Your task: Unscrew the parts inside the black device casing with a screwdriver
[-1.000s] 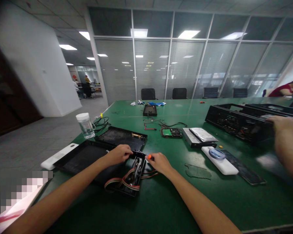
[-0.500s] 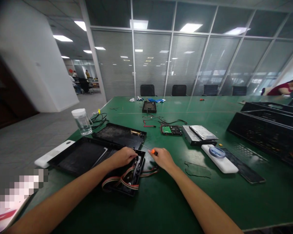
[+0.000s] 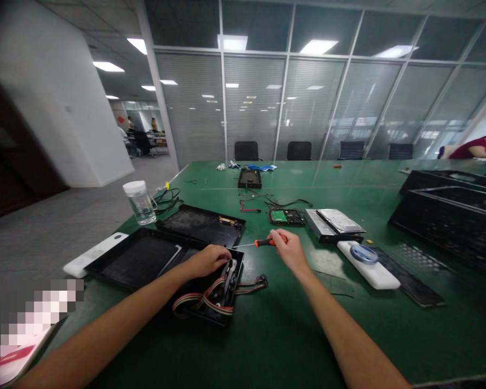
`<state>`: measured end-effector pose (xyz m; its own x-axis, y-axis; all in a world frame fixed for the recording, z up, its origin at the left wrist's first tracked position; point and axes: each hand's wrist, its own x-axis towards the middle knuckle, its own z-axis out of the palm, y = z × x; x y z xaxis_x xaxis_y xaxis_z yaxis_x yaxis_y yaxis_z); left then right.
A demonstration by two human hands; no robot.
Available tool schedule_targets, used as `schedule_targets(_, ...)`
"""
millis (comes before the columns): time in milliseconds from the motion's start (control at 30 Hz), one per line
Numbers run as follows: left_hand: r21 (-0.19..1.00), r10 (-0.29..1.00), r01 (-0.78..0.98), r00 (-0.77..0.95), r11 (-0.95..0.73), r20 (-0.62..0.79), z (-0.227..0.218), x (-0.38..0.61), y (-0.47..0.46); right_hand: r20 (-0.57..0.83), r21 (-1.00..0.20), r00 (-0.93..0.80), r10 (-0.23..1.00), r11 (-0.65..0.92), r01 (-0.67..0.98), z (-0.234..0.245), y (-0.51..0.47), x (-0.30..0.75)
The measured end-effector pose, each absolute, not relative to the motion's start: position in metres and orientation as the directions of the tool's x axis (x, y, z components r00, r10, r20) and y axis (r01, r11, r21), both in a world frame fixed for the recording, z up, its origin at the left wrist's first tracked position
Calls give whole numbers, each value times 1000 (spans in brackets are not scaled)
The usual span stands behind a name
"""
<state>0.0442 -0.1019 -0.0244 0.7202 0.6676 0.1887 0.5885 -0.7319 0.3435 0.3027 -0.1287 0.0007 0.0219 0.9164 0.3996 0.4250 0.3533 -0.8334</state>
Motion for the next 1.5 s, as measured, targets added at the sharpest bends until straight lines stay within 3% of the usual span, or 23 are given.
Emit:
schedule_targets(233, 352, 673, 590, 715, -727, 191, -25, 46, -102, 514, -639, -95, 852, 455, 620, -13, -135, 286)
schedule_targets(700, 342, 655, 576, 732, -743, 188, -25, 45, -99, 523, -507, -154, 839, 450, 735, -1, -139, 286)
schedule_targets(900, 343, 659, 579, 725, -740, 198, -26, 45, -99, 386, -154, -315, 867, 397, 905, 54, -142, 262)
schedule_targets(1067, 356, 681, 596, 706, -720, 194, -25, 46, -101, 177, -117, -452, 874, 475, 872, 95, -143, 228)
schedule_targets(1233, 375, 702, 609, 684, -699, 198, -27, 46, -101, 182, 76, -213, 960, 202, 976, 100, -148, 217)
schedule_targets(1400, 374, 685, 592, 703, -713, 192, -27, 45, -99, 155, 78, -349, 924, 341, 937, 99, -156, 215)
schedule_targets(1500, 372, 679, 586, 704, -720, 206, -27, 45, -99, 205, 126, -254, 945, 232, 965, 99, -156, 213)
